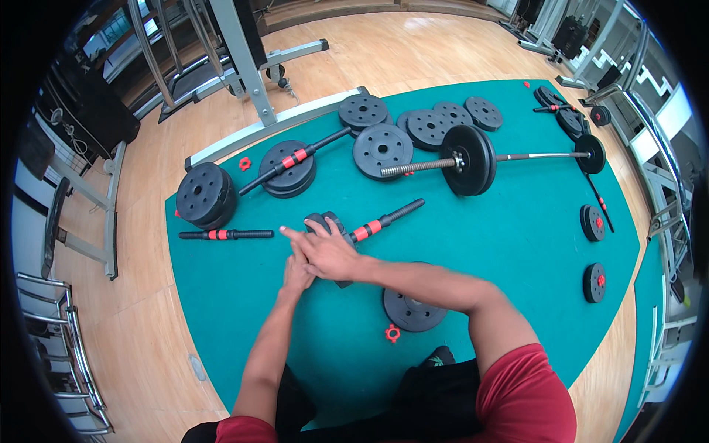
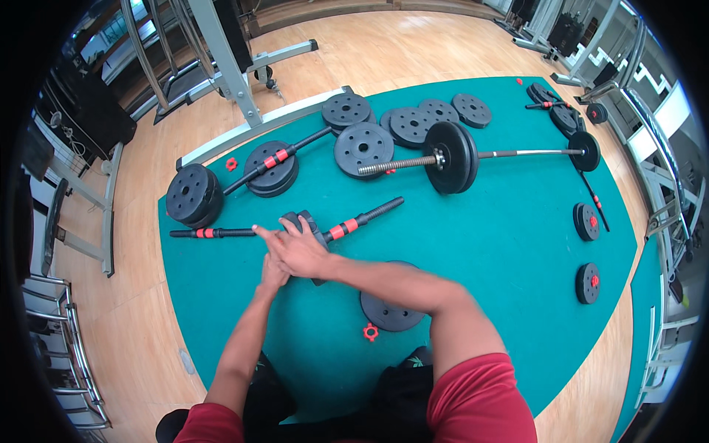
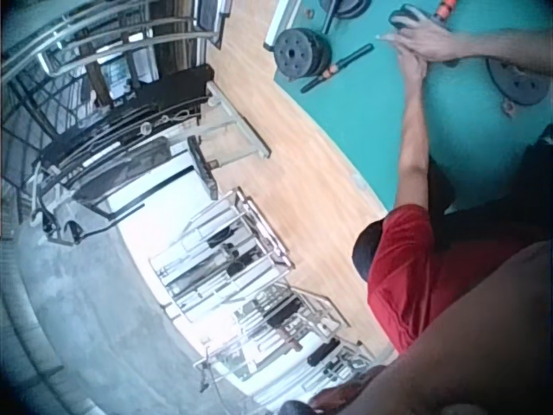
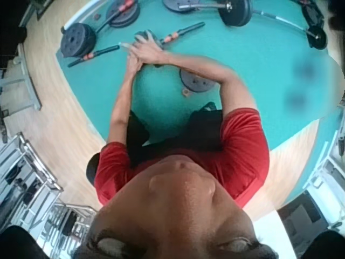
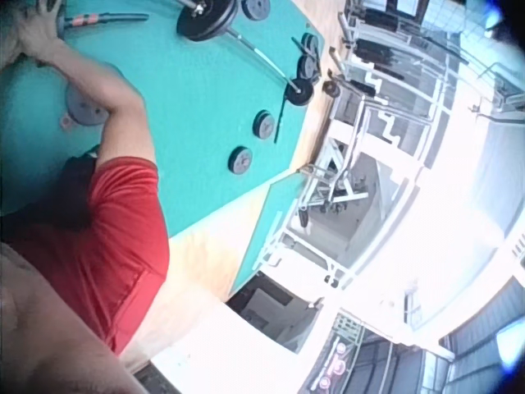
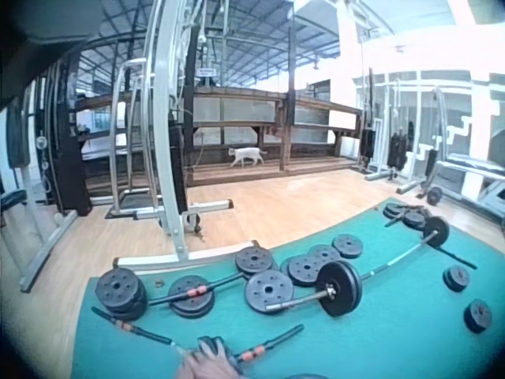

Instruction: The person assembles dumbbells by sliding weight plates onto a short threaded bar and securing them with spin-lock collars.

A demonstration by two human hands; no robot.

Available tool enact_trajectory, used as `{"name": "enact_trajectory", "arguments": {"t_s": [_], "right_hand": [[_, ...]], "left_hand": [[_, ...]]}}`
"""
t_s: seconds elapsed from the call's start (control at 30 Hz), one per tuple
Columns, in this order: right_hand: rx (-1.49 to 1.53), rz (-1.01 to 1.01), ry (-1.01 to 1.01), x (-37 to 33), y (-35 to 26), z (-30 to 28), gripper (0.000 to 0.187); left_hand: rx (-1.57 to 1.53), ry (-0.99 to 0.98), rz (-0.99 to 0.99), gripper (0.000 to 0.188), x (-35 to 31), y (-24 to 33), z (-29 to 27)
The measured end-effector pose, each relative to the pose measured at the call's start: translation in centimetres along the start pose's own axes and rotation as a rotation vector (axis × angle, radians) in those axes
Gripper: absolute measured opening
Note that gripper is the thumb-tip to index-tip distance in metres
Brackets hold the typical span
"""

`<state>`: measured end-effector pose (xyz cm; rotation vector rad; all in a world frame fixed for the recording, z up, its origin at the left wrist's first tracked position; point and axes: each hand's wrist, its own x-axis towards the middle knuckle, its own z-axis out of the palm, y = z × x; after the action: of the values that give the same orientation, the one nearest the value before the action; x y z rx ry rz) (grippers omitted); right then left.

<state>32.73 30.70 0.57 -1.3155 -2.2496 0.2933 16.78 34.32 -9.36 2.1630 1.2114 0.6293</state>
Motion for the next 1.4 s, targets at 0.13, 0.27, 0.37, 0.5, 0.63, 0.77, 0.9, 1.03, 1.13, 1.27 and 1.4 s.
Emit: {"name": "enact_trajectory", "arguments": {"t_s": [0.13, 0.27, 0.37, 0.5, 0.63, 0.77, 0.9, 1.03, 1.13, 1.27, 1.4], "right_hand": [[0.324, -0.057, 0.196, -1.9, 4.7, -2.3, 0.068], [-0.053, 0.096, -0.052, -5.8, 13.1, -4.5, 0.063], [-0.361, 0.211, -0.512, -7.8, 15.1, -4.6, 0.062], [-0.330, 0.205, -0.535, -6.3, 13.5, -2.6, 0.063], [-0.301, 0.147, -0.509, -5.4, 12.2, 1.6, 0.058], [-0.280, 0.095, -0.517, -4.9, 10.6, 1.0, 0.053], [-0.226, 0.045, -0.478, -5.3, 10.0, 0.9, 0.046], [-0.224, 0.137, -0.532, -5.7, 9.4, 1.4, 0.037], [-0.220, 0.148, -0.477, -6.4, 9.8, 2.4, 0.032], [-0.211, 0.170, -0.443, -7.2, 10.2, 2.2, 0.028], [-0.240, 0.185, -0.410, -7.6, 10.3, 2.9, 0.025]], "left_hand": [[0.014, -0.005, -0.100, 0.055, 0.0, 0.3, 0.3], [-0.086, 0.080, -0.130, 0.045, -1.1, -0.1, 0.4], [-0.116, 0.073, -0.150, 0.040, -1.3, -0.4, 0.0], [-0.134, 0.068, -0.130, 0.038, -1.4, -0.2, -0.4], [-0.095, 0.039, -0.098, 0.037, -1.0, 1.3, -0.6], [-0.057, -0.011, -0.133, 0.035, -1.0, 1.8, -1.2], [-0.085, 0.012, -0.111, 0.035, -1.7, 0.7, -1.4], [-0.316, 0.125, -0.135, 0.040, -2.0, -1.0, -1.2], [-0.321, 0.181, -0.514, 0.045, -3.6, -3.9, -1.0], [0.239, -0.008, -0.396, 0.053, -7.4, -4.7, -0.6], [0.281, 0.294, -0.338, 0.068, -7.7, -1.1, -0.2]]}}
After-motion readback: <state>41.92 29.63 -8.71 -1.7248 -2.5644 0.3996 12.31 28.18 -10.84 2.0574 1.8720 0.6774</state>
